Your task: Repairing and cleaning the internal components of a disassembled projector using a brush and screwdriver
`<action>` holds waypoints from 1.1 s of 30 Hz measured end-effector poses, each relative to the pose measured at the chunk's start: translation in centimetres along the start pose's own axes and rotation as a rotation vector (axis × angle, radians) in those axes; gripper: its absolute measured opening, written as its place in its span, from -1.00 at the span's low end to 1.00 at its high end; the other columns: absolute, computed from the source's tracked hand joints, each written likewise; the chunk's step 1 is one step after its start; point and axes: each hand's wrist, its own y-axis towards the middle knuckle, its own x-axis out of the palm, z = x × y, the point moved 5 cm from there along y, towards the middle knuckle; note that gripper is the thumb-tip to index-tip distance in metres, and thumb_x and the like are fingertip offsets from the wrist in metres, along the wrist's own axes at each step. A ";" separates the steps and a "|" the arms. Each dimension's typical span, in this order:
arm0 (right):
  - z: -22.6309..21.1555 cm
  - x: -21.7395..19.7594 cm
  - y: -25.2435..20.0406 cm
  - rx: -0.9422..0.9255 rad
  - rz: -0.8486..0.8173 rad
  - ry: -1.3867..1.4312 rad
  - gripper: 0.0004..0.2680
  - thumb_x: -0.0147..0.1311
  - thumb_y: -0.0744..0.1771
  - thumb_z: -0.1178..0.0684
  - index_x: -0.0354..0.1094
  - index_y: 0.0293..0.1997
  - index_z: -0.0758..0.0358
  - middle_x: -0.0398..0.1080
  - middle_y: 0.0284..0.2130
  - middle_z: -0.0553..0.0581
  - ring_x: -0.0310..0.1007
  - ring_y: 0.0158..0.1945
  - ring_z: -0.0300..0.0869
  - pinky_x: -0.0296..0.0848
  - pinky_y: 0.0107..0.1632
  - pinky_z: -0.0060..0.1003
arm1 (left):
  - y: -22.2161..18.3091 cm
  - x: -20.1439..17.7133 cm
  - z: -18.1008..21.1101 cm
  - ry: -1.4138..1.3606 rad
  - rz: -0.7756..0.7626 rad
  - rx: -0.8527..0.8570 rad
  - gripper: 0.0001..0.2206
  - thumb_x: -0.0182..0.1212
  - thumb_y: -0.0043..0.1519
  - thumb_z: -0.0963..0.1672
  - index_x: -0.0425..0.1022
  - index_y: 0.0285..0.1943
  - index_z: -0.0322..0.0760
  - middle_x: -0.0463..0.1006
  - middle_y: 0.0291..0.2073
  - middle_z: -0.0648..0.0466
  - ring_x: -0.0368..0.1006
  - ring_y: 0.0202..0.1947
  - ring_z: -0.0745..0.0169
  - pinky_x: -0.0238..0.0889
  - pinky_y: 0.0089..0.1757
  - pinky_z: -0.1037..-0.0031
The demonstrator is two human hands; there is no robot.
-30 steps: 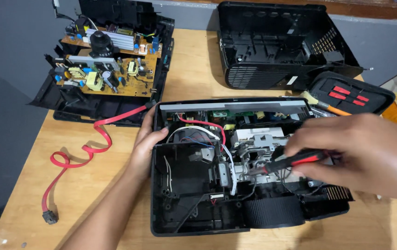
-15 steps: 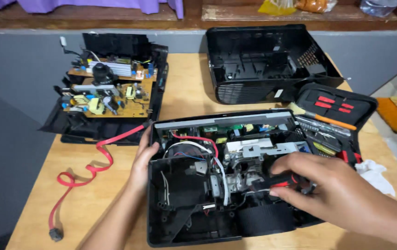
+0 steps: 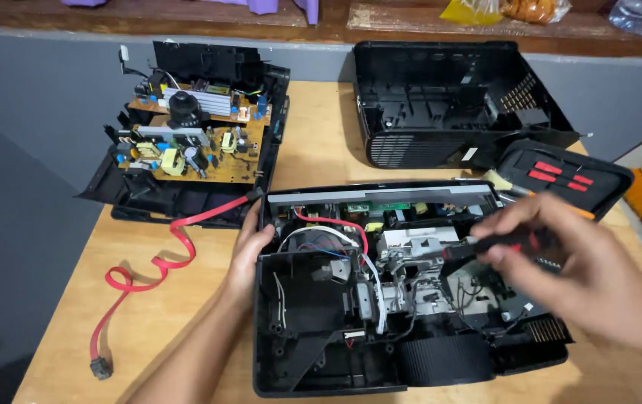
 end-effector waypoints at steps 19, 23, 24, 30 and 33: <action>-2.0 2.8 4.6 -0.162 0.082 0.090 -0.83 0.01 0.37 0.10 0.19 0.03 0.26 0.53 -0.27 0.11 0.61 -0.35 -0.27 0.70 -0.26 -0.44 | -0.1 0.3 -0.1 -0.115 0.005 0.034 -0.42 0.07 0.18 -0.11 0.28 0.46 -0.28 0.51 0.20 -0.09 0.45 0.15 0.11 0.26 0.11 0.40; -1.9 3.6 5.8 -0.215 0.127 0.022 -0.81 0.02 0.38 0.11 0.16 0.06 0.28 0.45 -0.26 0.09 0.58 -0.47 -0.28 0.52 -0.37 -0.47 | 0.6 -0.4 -0.6 -0.088 0.007 0.078 -0.44 0.06 0.19 -0.10 0.30 0.45 -0.31 0.49 0.25 -0.07 0.41 0.22 0.12 0.23 0.19 0.39; -1.8 3.9 6.1 -0.226 0.120 0.002 -0.82 0.01 0.38 0.10 0.16 0.05 0.28 0.46 -0.28 0.08 0.60 -0.48 -0.29 0.53 -0.38 -0.48 | 0.8 -0.6 -0.8 -0.071 -0.012 0.106 -0.43 0.05 0.20 -0.09 0.29 0.45 -0.34 0.48 0.27 -0.08 0.40 0.25 0.11 0.20 0.22 0.37; -0.8 4.1 6.6 -0.173 0.141 0.085 -0.84 -0.03 0.40 0.11 0.13 0.05 0.26 0.42 -0.28 0.09 0.55 -0.52 -0.27 0.48 -0.46 -0.50 | -0.1 0.5 1.0 -0.078 -0.027 0.123 -0.48 0.04 0.20 -0.09 0.34 0.39 -0.37 0.51 0.24 -0.10 0.42 0.23 0.10 0.22 0.20 0.37; -0.5 4.5 6.5 -0.182 0.125 0.272 -0.83 -0.05 0.39 0.14 0.12 0.06 0.31 0.37 -0.29 0.16 0.45 -0.26 -0.26 0.68 -0.38 -0.41 | 0.2 0.5 1.0 -0.063 -0.057 0.157 -0.49 0.06 0.21 -0.09 0.36 0.37 -0.36 0.51 0.22 -0.09 0.44 0.21 0.11 0.23 0.19 0.38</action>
